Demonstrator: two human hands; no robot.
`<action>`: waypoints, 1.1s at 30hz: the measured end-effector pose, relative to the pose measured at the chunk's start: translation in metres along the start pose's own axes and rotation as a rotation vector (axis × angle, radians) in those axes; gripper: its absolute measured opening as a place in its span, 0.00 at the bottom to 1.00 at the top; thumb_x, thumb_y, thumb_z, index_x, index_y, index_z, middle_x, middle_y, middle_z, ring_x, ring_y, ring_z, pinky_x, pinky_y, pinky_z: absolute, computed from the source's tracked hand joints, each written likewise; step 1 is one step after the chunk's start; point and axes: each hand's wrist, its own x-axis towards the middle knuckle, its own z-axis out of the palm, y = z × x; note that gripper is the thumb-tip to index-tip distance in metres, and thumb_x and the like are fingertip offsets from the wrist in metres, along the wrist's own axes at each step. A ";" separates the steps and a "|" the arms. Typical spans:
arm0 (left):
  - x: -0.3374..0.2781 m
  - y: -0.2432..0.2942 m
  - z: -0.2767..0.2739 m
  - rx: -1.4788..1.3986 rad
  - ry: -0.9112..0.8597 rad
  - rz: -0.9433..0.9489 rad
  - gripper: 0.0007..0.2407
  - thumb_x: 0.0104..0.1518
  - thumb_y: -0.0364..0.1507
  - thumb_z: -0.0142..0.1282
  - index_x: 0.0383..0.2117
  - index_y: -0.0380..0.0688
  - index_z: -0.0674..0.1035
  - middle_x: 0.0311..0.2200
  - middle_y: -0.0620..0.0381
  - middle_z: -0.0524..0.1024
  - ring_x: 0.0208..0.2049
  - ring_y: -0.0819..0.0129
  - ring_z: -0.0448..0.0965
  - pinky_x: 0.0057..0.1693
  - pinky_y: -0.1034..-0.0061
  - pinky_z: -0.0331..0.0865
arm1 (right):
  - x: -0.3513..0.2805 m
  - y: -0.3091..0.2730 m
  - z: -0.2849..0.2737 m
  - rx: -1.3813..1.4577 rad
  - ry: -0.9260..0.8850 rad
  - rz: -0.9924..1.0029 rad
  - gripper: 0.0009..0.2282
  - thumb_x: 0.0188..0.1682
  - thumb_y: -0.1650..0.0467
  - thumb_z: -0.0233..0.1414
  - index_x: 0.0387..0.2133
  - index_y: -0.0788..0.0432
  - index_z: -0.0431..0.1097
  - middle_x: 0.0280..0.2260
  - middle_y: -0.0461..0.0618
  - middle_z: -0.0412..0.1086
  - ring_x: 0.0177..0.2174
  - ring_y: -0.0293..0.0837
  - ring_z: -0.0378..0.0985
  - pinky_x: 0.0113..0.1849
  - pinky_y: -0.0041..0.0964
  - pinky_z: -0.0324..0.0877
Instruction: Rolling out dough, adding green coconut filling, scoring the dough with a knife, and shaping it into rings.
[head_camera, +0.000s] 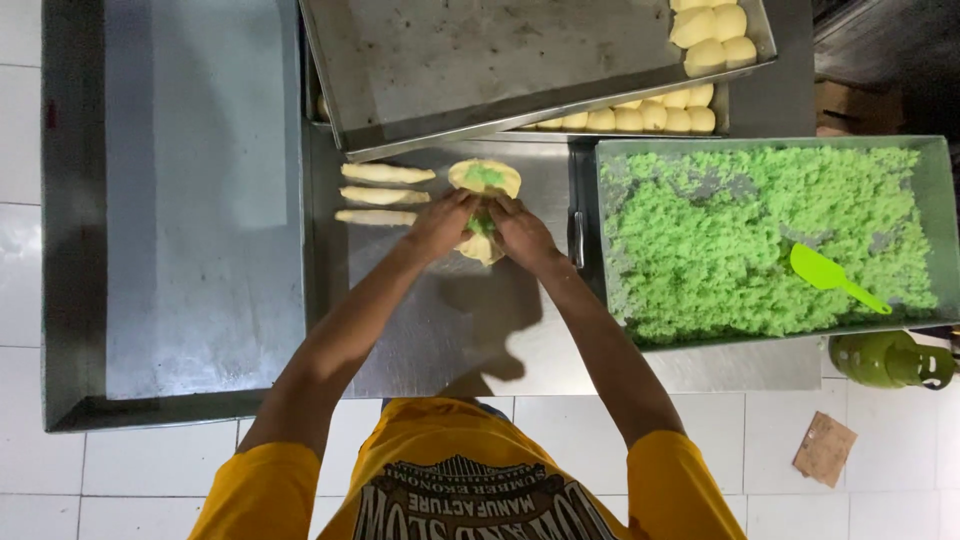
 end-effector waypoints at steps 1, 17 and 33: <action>0.004 -0.002 0.002 -0.003 -0.002 -0.003 0.29 0.47 0.33 0.70 0.57 0.35 0.73 0.57 0.44 0.71 0.58 0.50 0.71 0.63 0.62 0.67 | 0.004 0.004 0.001 0.002 -0.004 -0.001 0.25 0.44 0.74 0.60 0.56 0.67 0.64 0.58 0.64 0.64 0.53 0.59 0.70 0.53 0.48 0.72; 0.003 0.007 0.033 -0.164 -0.057 -0.151 0.12 0.53 0.25 0.66 0.43 0.39 0.80 0.43 0.47 0.81 0.46 0.57 0.81 0.54 0.63 0.76 | 0.010 0.025 0.078 -0.201 0.019 0.145 0.18 0.49 0.75 0.60 0.52 0.67 0.69 0.49 0.61 0.71 0.47 0.52 0.77 0.46 0.40 0.79; -0.078 0.053 -0.012 -0.140 0.148 -0.061 0.16 0.58 0.29 0.59 0.52 0.40 0.79 0.52 0.45 0.69 0.54 0.52 0.70 0.53 0.60 0.74 | -0.064 -0.011 0.058 -0.050 0.277 0.088 0.07 0.49 0.78 0.55 0.41 0.66 0.73 0.48 0.58 0.67 0.50 0.54 0.72 0.48 0.40 0.74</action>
